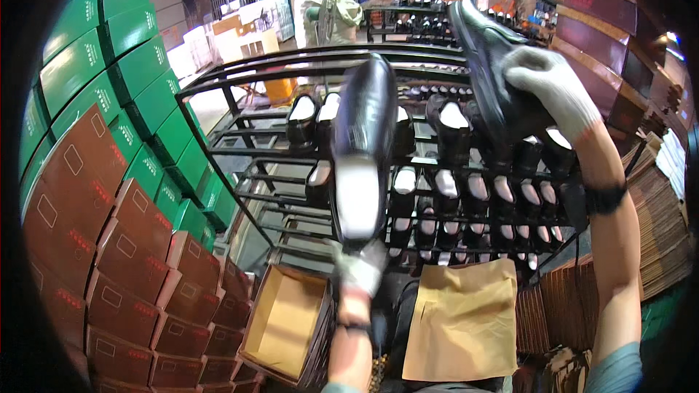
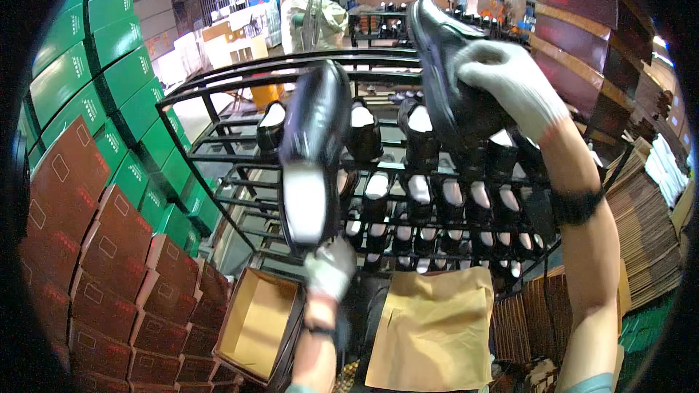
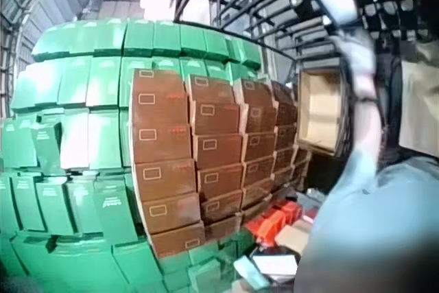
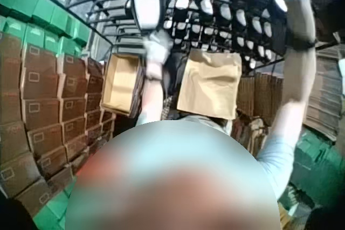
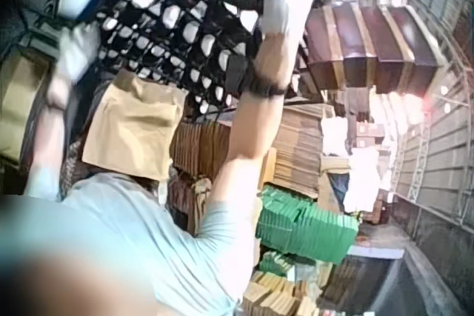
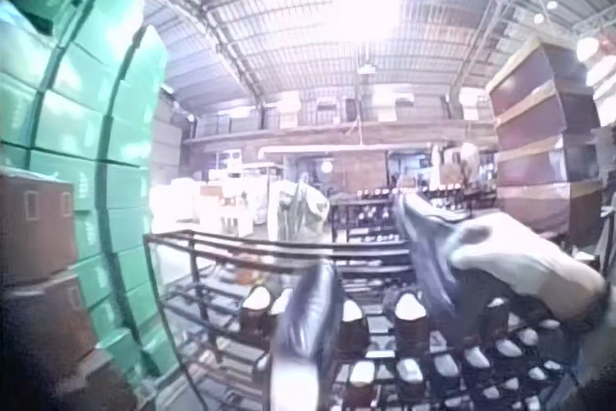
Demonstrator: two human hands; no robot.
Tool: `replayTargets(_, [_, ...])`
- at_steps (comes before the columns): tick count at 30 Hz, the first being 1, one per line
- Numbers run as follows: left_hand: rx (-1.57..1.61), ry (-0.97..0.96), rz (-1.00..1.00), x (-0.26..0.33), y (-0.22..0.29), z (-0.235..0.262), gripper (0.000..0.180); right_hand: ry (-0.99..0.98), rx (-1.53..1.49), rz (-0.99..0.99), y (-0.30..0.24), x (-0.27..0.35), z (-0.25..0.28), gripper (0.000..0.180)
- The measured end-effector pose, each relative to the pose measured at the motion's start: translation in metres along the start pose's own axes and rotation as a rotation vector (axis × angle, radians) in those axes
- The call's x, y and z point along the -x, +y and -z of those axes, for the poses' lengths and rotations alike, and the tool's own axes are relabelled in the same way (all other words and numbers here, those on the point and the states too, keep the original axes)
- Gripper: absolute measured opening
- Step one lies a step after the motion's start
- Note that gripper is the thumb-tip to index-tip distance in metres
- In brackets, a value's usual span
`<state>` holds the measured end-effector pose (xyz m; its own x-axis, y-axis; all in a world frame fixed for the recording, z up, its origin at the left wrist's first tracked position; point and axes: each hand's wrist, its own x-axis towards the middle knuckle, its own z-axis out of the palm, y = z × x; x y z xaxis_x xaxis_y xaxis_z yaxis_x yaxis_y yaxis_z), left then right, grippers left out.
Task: Packing finished shoes into shoe boxes and stacking them.
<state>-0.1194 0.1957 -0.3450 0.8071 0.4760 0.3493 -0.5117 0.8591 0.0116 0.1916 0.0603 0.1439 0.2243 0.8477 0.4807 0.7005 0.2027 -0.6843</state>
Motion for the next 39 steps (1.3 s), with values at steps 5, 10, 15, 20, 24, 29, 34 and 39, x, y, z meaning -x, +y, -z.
replayTargets(5, [-0.876,0.048,-0.084,-0.080,-0.063,-0.083,0.132,0.207,-0.090,-0.111,0.066,0.183,-0.027,0.009])
replayTargets(10, [-0.820,0.341,0.456,-0.004,-0.189,-0.057,0.131,0.365,-0.350,-0.404,0.158,0.306,-0.107,0.018])
replayTargets(15, [-0.868,0.249,0.240,-0.025,-0.229,-0.087,0.123,0.468,-0.595,-0.555,0.190,0.340,-0.126,0.015])
replayTargets(20, [-2.168,0.506,0.059,0.012,-0.229,-0.094,0.110,0.687,-0.860,-0.471,0.184,0.358,-0.065,0.028])
replayTargets(24, [-2.276,0.765,0.286,0.033,-0.242,-0.094,0.115,0.760,-0.988,-0.349,0.171,0.389,-0.023,0.059])
replayTargets(29, [-2.498,0.470,0.293,0.033,-0.236,-0.084,0.047,0.774,-1.000,-0.445,0.154,0.402,-0.025,0.108])
replayTargets(34, [-2.433,0.564,0.365,0.032,-0.210,-0.118,0.041,0.759,-1.019,-0.500,0.152,0.425,-0.014,0.109])
replayTargets(39, [-2.165,0.822,0.307,0.054,-0.162,-0.149,0.037,0.748,-0.998,-0.491,0.156,0.442,-0.001,0.111])
